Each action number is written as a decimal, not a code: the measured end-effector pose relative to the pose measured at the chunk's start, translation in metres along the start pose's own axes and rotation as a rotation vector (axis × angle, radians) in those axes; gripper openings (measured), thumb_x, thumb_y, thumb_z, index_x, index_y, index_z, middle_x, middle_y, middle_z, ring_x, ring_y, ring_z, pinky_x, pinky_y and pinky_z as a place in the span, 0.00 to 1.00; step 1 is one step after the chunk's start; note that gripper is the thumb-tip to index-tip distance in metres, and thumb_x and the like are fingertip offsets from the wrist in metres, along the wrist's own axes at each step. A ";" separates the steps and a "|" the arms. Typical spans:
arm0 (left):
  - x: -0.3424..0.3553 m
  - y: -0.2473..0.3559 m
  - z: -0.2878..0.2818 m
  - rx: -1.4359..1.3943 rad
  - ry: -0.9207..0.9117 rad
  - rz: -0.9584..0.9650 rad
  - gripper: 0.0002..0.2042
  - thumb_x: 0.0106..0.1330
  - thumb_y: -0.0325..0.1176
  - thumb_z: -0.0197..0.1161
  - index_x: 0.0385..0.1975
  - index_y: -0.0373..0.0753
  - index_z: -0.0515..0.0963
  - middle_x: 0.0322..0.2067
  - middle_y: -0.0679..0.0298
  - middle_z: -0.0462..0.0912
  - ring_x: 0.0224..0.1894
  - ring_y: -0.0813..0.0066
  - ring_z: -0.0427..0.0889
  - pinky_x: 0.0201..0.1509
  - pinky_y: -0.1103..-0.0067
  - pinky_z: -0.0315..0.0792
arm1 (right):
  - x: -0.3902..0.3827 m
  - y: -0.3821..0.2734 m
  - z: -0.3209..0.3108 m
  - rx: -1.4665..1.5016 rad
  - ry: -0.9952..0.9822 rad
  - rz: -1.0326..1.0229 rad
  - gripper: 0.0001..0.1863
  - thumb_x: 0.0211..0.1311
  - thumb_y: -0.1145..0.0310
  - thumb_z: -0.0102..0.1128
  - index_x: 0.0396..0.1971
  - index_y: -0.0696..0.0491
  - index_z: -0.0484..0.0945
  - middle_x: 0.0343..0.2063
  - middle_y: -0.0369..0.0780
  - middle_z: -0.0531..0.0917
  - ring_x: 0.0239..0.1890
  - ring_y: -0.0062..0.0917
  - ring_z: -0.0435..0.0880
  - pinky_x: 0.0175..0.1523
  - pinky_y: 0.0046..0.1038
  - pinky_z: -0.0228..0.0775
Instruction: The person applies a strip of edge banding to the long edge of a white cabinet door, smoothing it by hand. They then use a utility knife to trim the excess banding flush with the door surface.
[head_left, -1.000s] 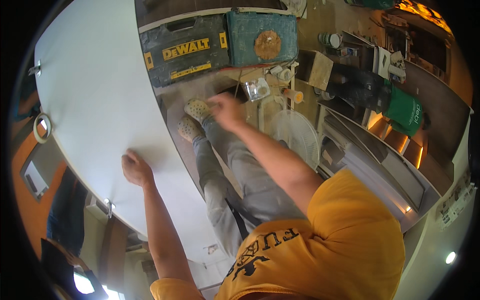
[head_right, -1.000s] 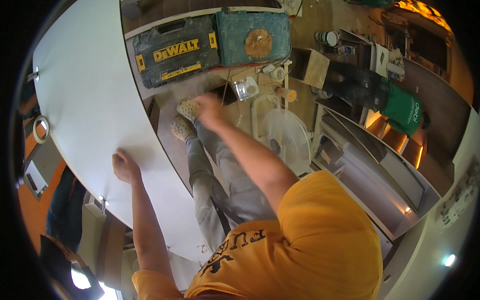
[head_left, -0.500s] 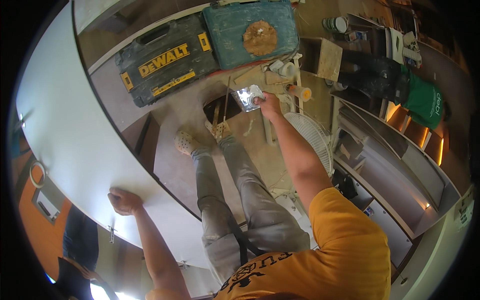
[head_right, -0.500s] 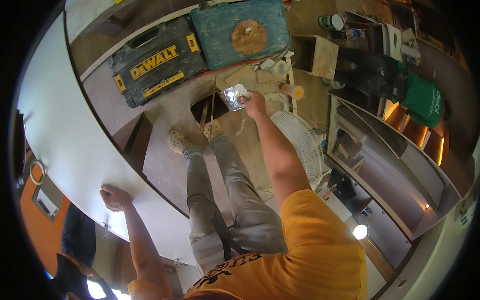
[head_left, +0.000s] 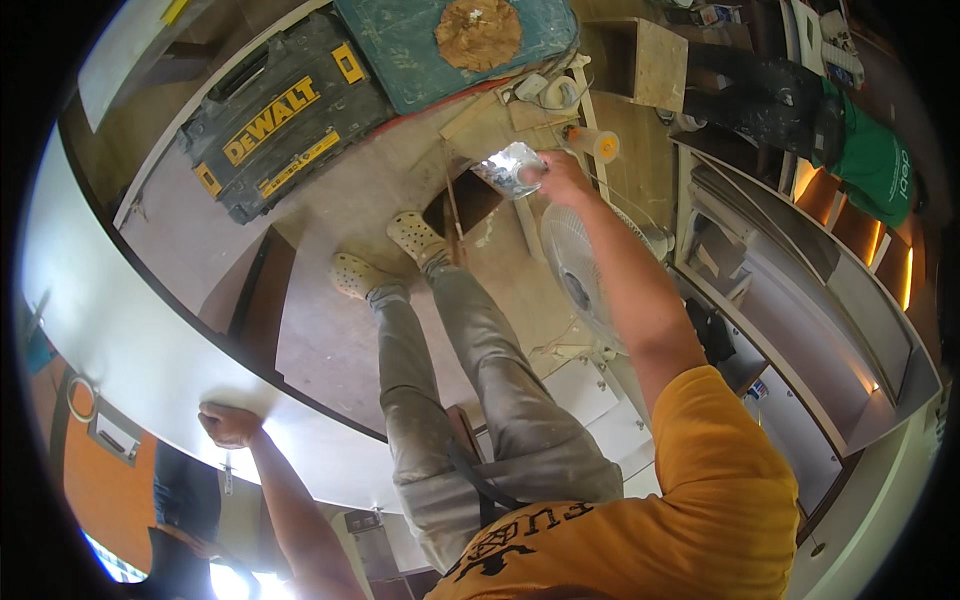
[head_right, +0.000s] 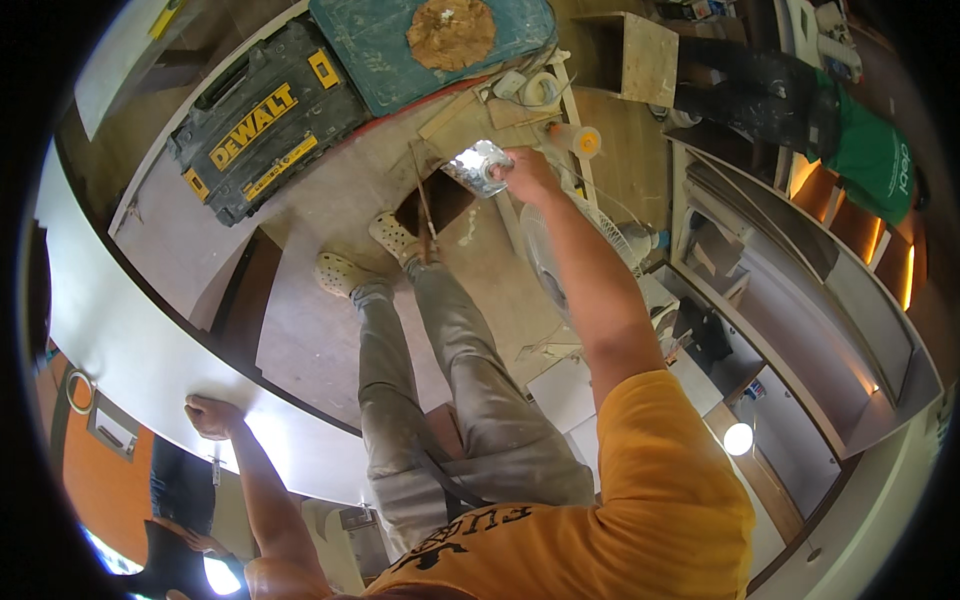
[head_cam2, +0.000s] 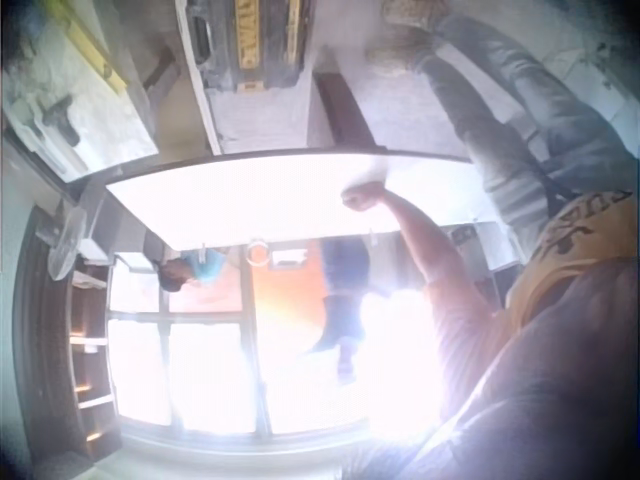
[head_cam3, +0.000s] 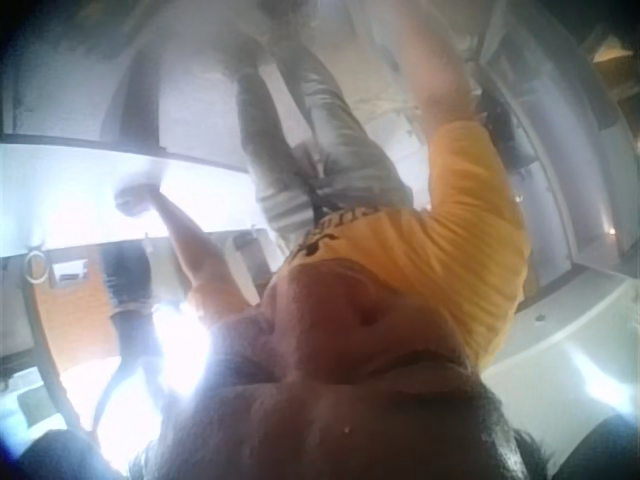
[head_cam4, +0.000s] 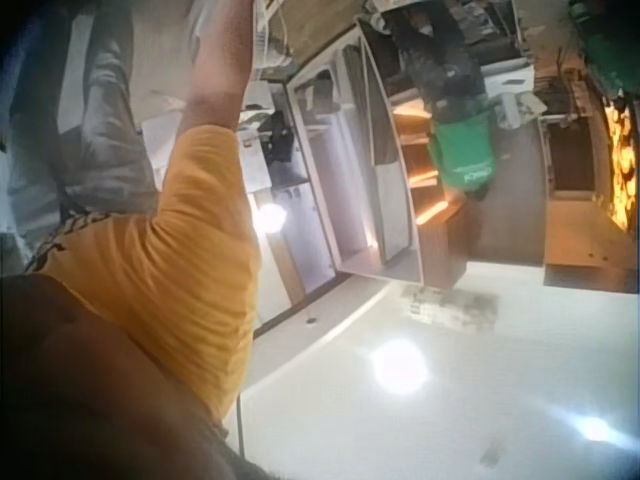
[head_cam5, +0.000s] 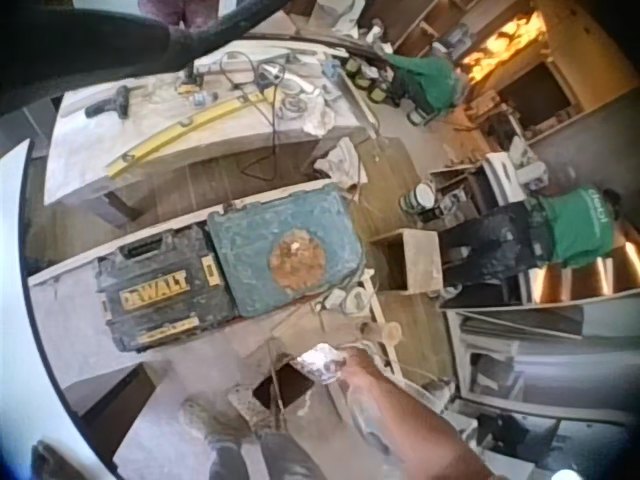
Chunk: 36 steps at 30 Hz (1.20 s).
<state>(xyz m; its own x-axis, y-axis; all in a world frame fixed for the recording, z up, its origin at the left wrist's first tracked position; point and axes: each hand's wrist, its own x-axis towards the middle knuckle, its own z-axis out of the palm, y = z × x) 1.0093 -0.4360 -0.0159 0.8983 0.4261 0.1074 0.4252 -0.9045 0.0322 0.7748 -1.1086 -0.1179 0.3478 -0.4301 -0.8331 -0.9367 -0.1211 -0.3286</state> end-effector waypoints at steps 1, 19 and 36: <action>0.000 -0.002 -0.001 -0.017 -0.003 -0.010 0.27 0.77 0.54 0.45 0.25 0.37 0.77 0.28 0.51 0.83 0.31 0.50 0.79 0.40 0.59 0.72 | 0.005 -0.003 -0.010 -0.121 -0.002 -0.041 0.17 0.65 0.61 0.71 0.50 0.51 0.87 0.34 0.46 0.89 0.36 0.33 0.87 0.49 0.35 0.76; -0.008 -0.002 0.000 -0.096 0.007 0.020 0.24 0.79 0.48 0.49 0.27 0.35 0.78 0.24 0.52 0.81 0.26 0.57 0.75 0.35 0.60 0.70 | 0.071 0.037 -0.127 -0.292 0.260 -0.042 0.21 0.63 0.65 0.72 0.56 0.53 0.85 0.40 0.39 0.90 0.41 0.28 0.87 0.51 0.32 0.77; -0.008 0.033 -0.021 -0.189 -0.157 -0.119 0.18 0.74 0.40 0.59 0.21 0.41 0.69 0.24 0.59 0.77 0.31 0.53 0.77 0.39 0.60 0.71 | -0.086 -0.224 0.144 -0.156 0.172 -0.638 0.20 0.66 0.80 0.62 0.58 0.54 0.82 0.50 0.41 0.86 0.48 0.26 0.85 0.53 0.28 0.77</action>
<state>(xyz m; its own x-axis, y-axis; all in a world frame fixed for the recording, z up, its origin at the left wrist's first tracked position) 1.0140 -0.4690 0.0049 0.8558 0.5134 -0.0634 0.5136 -0.8288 0.2222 0.9603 -0.9156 -0.0367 0.8350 -0.3666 -0.4102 -0.5496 -0.5204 -0.6536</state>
